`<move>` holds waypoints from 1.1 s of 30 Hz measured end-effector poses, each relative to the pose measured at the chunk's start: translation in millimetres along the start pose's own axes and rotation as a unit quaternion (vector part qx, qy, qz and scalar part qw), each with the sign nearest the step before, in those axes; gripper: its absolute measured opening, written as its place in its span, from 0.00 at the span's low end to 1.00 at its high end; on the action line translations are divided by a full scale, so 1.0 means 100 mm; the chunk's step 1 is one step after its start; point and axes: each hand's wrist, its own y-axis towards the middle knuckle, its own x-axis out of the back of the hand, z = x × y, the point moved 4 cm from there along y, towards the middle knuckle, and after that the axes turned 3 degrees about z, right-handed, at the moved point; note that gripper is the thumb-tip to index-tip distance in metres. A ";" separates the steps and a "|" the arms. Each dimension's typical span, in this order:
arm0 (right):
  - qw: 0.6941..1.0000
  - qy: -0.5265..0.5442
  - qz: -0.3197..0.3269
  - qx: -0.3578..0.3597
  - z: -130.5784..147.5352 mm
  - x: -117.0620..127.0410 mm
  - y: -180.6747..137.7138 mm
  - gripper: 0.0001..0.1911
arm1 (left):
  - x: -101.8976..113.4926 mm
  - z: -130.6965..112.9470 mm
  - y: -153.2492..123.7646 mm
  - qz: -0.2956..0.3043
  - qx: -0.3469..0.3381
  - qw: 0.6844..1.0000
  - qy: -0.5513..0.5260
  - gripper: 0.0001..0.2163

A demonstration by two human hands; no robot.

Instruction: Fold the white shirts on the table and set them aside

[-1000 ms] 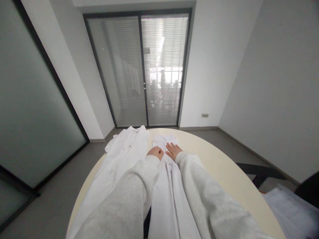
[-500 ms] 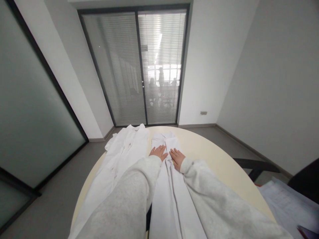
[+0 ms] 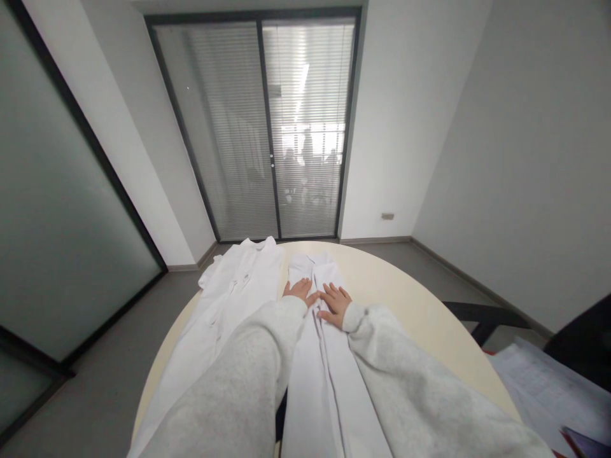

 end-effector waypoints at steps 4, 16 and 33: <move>0.991 0.052 -0.112 -0.045 -0.04 0.26 0.01 0.32 | 0.25 0.05 -0.01 0.001 0.084 0.992 -0.095 0.29; 0.988 0.033 0.125 -0.080 -0.02 0.18 0.05 0.10 | -0.03 0.01 -0.01 0.143 0.110 0.917 -0.357 0.11; 0.948 0.237 0.209 -0.047 0.12 0.18 0.00 0.07 | -0.14 -0.13 0.00 0.141 -0.015 0.891 -0.432 0.07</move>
